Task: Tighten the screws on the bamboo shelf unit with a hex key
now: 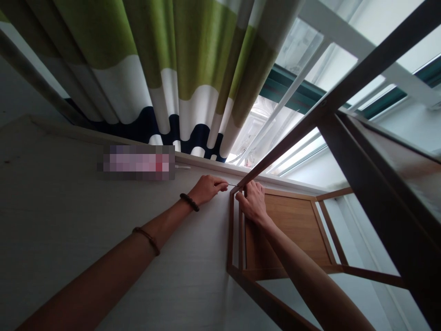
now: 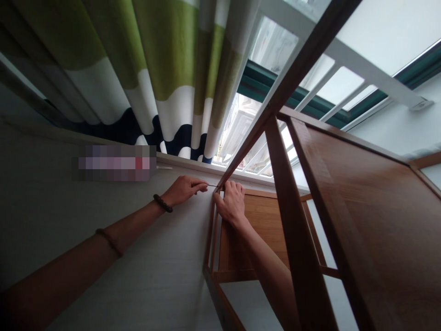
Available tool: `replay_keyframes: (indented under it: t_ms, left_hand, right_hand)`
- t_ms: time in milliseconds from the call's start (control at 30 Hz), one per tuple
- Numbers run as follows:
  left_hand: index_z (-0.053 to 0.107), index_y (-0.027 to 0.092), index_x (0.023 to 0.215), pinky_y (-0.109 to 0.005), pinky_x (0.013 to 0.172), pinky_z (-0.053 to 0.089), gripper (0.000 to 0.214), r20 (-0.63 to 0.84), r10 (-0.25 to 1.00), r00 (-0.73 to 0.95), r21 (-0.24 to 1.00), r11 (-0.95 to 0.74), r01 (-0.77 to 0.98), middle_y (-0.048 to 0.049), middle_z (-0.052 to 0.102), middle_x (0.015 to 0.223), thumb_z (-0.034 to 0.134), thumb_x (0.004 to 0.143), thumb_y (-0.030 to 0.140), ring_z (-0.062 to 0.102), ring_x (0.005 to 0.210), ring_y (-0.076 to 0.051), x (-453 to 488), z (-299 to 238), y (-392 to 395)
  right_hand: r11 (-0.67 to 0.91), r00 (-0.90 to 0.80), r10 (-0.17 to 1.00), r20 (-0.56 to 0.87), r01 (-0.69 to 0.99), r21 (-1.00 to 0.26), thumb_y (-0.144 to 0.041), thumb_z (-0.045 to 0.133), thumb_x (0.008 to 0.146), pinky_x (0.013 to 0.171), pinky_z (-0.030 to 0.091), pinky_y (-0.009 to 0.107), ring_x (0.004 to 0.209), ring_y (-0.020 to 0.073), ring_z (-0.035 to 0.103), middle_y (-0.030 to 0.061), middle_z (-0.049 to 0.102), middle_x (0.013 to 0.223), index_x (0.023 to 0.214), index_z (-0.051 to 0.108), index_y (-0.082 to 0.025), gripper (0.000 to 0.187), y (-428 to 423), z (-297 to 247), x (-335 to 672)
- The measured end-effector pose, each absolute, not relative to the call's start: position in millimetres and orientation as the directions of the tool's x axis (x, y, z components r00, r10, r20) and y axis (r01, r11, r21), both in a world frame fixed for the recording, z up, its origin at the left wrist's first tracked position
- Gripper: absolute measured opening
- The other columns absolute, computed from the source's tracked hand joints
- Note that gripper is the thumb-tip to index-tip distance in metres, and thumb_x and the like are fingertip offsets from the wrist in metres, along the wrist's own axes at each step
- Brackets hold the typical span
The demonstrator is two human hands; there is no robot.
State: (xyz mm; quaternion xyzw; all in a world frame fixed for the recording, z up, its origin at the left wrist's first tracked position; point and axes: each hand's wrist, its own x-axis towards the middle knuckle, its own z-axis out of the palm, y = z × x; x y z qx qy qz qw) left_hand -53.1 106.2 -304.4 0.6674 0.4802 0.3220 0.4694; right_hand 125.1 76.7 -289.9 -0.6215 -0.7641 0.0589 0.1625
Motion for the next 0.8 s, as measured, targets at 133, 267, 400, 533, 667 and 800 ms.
replay_keyframes:
  t_ms: [133,267,400,533,667,800]
  left_hand:
    - [0.066,0.01,0.088,-0.027,0.065,0.051,0.033,-0.279,0.932,0.234,0.95,0.303,-0.074,-0.0119,0.07,0.085,0.06,0.075,0.04,0.066,0.08,-0.019,-40,-310,104]
    - [0.06,0.009,0.095,-0.028,0.063,0.053,0.032,-0.356,0.917,0.18,0.908,0.385,-0.167,-0.0135,0.07,0.089,0.065,0.073,0.031,0.067,0.076,-0.019,-34,-312,106]
    - [0.064,0.012,0.08,-0.026,0.055,0.05,0.027,-0.235,0.953,0.191,0.971,0.221,0.088,-0.0093,0.07,0.076,0.061,0.075,0.038,0.066,0.068,-0.019,-40,-311,104]
    - [0.068,0.02,0.084,-0.026,0.071,0.049,0.022,0.141,0.964,0.224,0.903,-0.218,0.369,-0.0033,0.071,0.079,0.057,0.077,0.038,0.065,0.076,-0.017,-46,-314,93]
    - [0.067,0.016,0.093,-0.029,0.072,0.051,0.035,0.103,0.977,0.186,0.961,-0.145,0.234,-0.0075,0.07,0.087,0.047,0.083,0.043,0.065,0.078,-0.018,-41,-321,83]
    - [0.062,0.01,0.098,-0.032,0.073,0.053,0.043,-0.206,0.944,0.257,0.949,0.257,-0.182,-0.0133,0.069,0.095,0.051,0.081,0.048,0.066,0.08,-0.019,-38,-323,86]
  right_hand:
    - [0.217,-0.173,0.97,0.168,0.931,-0.293,-0.029,0.044,0.075,0.08,0.033,0.036,0.079,0.022,0.043,0.0028,0.05,0.078,0.077,0.046,-0.021,0.008,77,-291,125]
    - [0.221,-0.176,0.969,0.174,0.932,-0.288,-0.029,0.044,0.076,0.081,0.032,0.036,0.08,0.0223,0.043,0.0032,0.051,0.079,0.079,0.048,-0.021,0.01,77,-291,125]
    - [0.221,-0.177,0.969,0.17,0.932,-0.287,-0.029,0.044,0.076,0.081,0.032,0.036,0.08,0.0221,0.042,0.003,0.05,0.078,0.077,0.048,-0.021,0.009,77,-290,125]
    - [0.211,-0.167,0.971,0.171,0.935,-0.285,-0.029,0.044,0.075,0.08,0.032,0.036,0.079,0.0216,0.042,0.0028,0.05,0.078,0.076,0.047,-0.021,0.009,77,-290,125]
    - [0.216,-0.175,0.971,0.161,0.933,-0.288,-0.028,0.043,0.076,0.081,0.032,0.035,0.079,0.0212,0.042,0.0025,0.05,0.078,0.077,0.048,-0.021,0.009,77,-288,124]
    - [0.21,-0.172,0.973,0.151,0.934,-0.29,-0.028,0.043,0.076,0.081,0.032,0.036,0.08,0.0219,0.042,0.0031,0.05,0.078,0.079,0.048,-0.021,0.01,77,-288,125]
